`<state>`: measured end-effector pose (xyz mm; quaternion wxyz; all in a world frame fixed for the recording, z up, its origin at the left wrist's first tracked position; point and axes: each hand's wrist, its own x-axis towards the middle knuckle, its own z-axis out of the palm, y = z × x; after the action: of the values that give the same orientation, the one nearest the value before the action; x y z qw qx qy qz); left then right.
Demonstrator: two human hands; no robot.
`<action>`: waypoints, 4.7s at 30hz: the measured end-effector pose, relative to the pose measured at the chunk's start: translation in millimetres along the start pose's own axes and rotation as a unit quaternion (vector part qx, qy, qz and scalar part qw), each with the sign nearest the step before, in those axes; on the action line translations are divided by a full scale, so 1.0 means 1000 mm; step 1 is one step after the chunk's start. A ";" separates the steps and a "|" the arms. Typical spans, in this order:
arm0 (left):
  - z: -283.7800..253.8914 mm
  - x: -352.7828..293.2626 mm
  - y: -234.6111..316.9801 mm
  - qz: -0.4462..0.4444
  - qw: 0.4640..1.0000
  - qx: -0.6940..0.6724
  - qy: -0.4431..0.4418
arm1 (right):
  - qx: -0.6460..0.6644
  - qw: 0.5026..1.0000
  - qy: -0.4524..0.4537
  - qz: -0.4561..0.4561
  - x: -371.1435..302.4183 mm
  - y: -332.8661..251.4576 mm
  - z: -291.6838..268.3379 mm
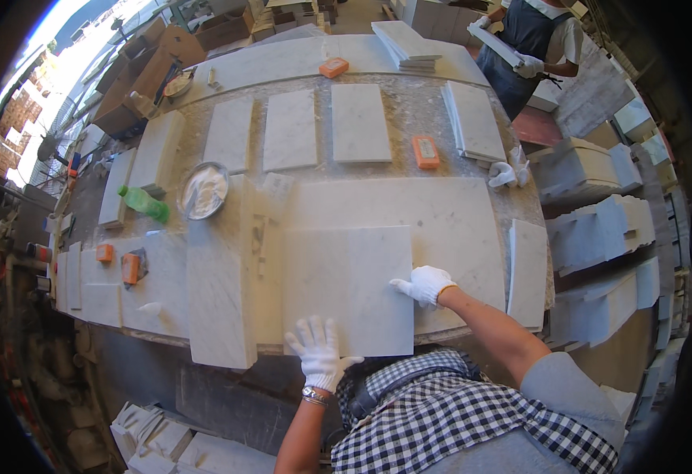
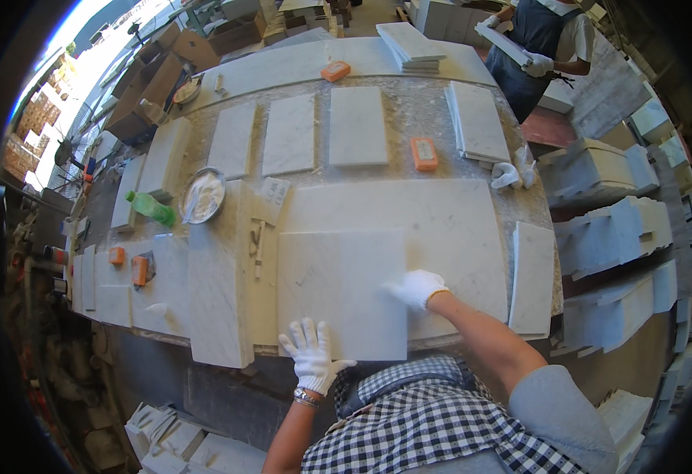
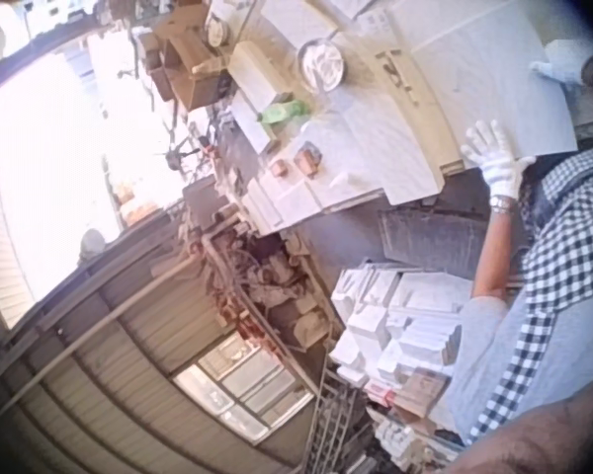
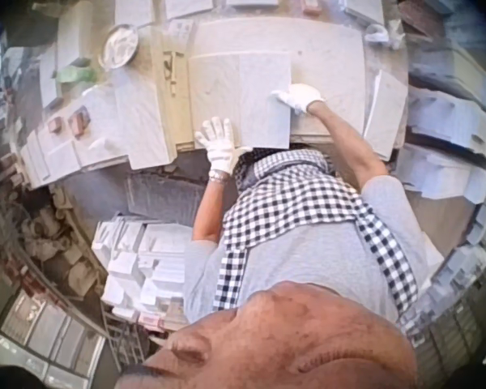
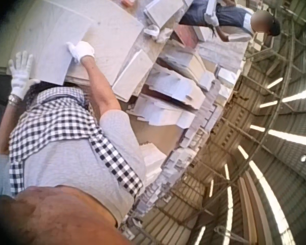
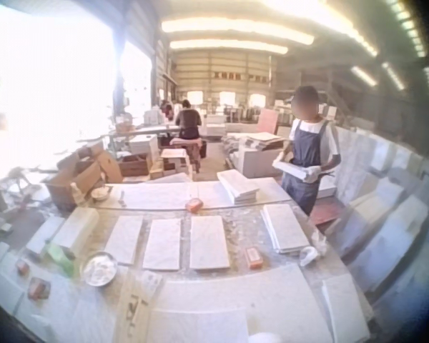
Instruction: The person wipes and sands white rectangular tiles on a workbench, then marks one with a marker. They handle the tiles one at a time, using a sanding block and a marker, and place finished pieces into a stack.
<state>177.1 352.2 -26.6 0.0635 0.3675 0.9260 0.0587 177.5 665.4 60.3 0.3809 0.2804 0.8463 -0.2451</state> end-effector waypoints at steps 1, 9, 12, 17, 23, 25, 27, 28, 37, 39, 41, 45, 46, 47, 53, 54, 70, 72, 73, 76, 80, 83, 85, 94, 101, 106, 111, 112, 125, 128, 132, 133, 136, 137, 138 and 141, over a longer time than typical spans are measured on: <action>0.003 -0.001 -0.002 0.001 1.000 0.000 -0.011 | -0.059 0.998 0.022 -0.017 -0.001 -0.004 -0.002; 0.006 -0.002 -0.001 -0.010 0.999 -0.012 -0.043 | -0.090 0.994 0.041 -0.048 0.027 -0.010 -0.067; 0.008 -0.003 -0.004 0.010 0.999 -0.041 0.010 | 0.053 0.976 0.202 -0.064 0.056 -0.012 -0.097; 0.018 -0.011 -0.013 0.038 0.998 -0.057 -0.001 | 0.116 0.924 0.359 -0.054 0.125 -0.033 -0.128; 0.036 -0.017 -0.016 0.037 0.995 -0.091 0.025 | 0.104 0.941 0.322 0.021 0.173 -0.062 -0.169; 0.042 -0.019 -0.017 0.040 0.995 -0.090 0.030 | 0.117 0.934 0.337 0.010 0.182 -0.059 -0.178; 0.047 -0.023 -0.018 0.044 0.994 -0.092 0.033 | 0.118 0.934 0.337 -0.026 0.189 -0.048 -0.179; 0.050 -0.024 -0.019 0.042 0.994 -0.093 0.031 | 0.145 0.930 0.337 -0.008 0.194 -0.042 -0.177; 0.087 -0.026 -0.026 0.070 0.994 -0.015 0.079 | 0.450 0.862 0.217 -0.084 0.223 -0.006 -0.177; 0.090 -0.027 -0.027 0.067 0.994 -0.028 0.080 | 0.463 0.848 0.239 -0.093 0.224 -0.009 -0.176; 0.092 -0.027 -0.027 0.066 0.994 -0.034 0.083 | 0.479 0.830 0.274 -0.080 0.223 -0.013 -0.178; 0.094 -0.026 -0.030 0.073 0.992 -0.008 0.099 | 0.554 0.810 0.175 -0.075 0.218 -0.021 -0.202; 0.095 -0.026 -0.029 0.070 0.993 -0.030 0.090 | 0.588 0.796 0.114 -0.088 0.215 -0.024 -0.210; 0.096 -0.025 -0.030 0.067 0.993 -0.041 0.090 | 0.613 0.784 0.072 -0.068 0.212 -0.027 -0.219; 0.080 -0.020 -0.027 0.061 0.990 -0.097 0.079 | 0.722 0.659 0.069 -0.199 0.162 -0.042 -0.201; 0.074 -0.019 -0.026 0.061 0.990 -0.107 0.075 | 0.731 0.633 0.053 -0.248 0.145 -0.034 -0.186; 0.014 -0.011 -0.018 0.037 0.998 -0.041 -0.009 | 0.674 0.706 0.197 -0.094 -0.056 0.173 0.035; 0.011 -0.011 -0.017 0.039 0.998 -0.046 0.002 | 0.656 0.729 0.187 -0.060 -0.060 0.189 0.063; 0.010 -0.011 -0.016 0.042 0.998 -0.046 0.012 | 0.655 0.731 0.178 -0.069 -0.059 0.195 0.072; 0.009 -0.011 -0.015 0.047 0.998 -0.033 0.030 | 0.646 0.741 0.169 -0.074 -0.053 0.197 0.097; 0.009 -0.011 -0.014 0.036 0.998 -0.042 0.029 | 0.638 0.753 0.138 -0.078 -0.045 0.190 0.111; 0.007 -0.010 -0.011 0.025 0.998 -0.052 0.021 | 0.585 0.799 0.112 -0.075 -0.044 0.182 0.102; 0.005 -0.010 -0.010 0.021 0.998 -0.052 0.013 | 0.534 0.838 0.091 -0.059 -0.048 0.173 0.087; -0.003 -0.007 -0.008 0.009 0.999 -0.032 -0.013 | -0.029 0.998 -0.015 0.050 -0.070 0.125 0.022; -0.018 -0.004 -0.001 -0.006 0.998 -0.053 -0.035 | 0.042 0.977 0.210 0.006 -0.052 0.144 -0.032; -0.011 -0.004 -0.012 -0.102 0.994 -0.019 -0.023 | 0.087 0.962 0.250 0.069 -0.027 0.140 -0.045; -0.010 -0.002 -0.033 -0.206 0.978 -0.022 -0.030 | 0.072 0.959 0.250 0.112 -0.010 0.104 0.002; -0.012 -0.001 -0.034 -0.210 0.976 -0.030 -0.049 | 0.093 0.958 0.242 0.122 -0.010 0.104 0.002; -0.015 -0.002 -0.053 -0.231 0.971 -0.009 -0.068 | 0.079 0.978 0.170 0.093 0.002 0.070 -0.023; -0.011 -0.004 -0.051 -0.236 0.969 -0.005 -0.070 | 0.070 0.950 0.303 -0.002 0.032 0.058 -0.046; -0.003 -0.007 -0.051 -0.256 0.965 -0.018 -0.059 | 0.050 0.902 0.419 -0.093 0.116 0.001 -0.099; -0.001 -0.007 -0.051 -0.248 0.968 -0.015 -0.032 | 0.056 0.900 0.421 -0.100 0.135 -0.011 -0.114; 0.003 -0.011 -0.052 -0.243 0.968 -0.001 -0.061 | 0.048 0.928 0.366 -0.052 0.179 -0.041 -0.159; 0.003 -0.011 -0.052 -0.241 0.967 0.010 -0.079 | 0.038 0.937 0.345 -0.035 0.188 -0.049 -0.171; 0.004 -0.011 -0.052 -0.211 0.975 0.064 -0.030 | 0.027 0.947 0.319 -0.012 0.193 -0.055 -0.182; 0.002 -0.010 -0.050 -0.239 0.969 0.024 -0.056 | 0.036 0.949 0.310 -0.038 0.192 -0.054 -0.195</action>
<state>150.6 309.2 -35.3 0.1183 0.1400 0.9831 -0.0012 -63.4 804.1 35.4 0.0801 0.3241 0.9231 -0.1910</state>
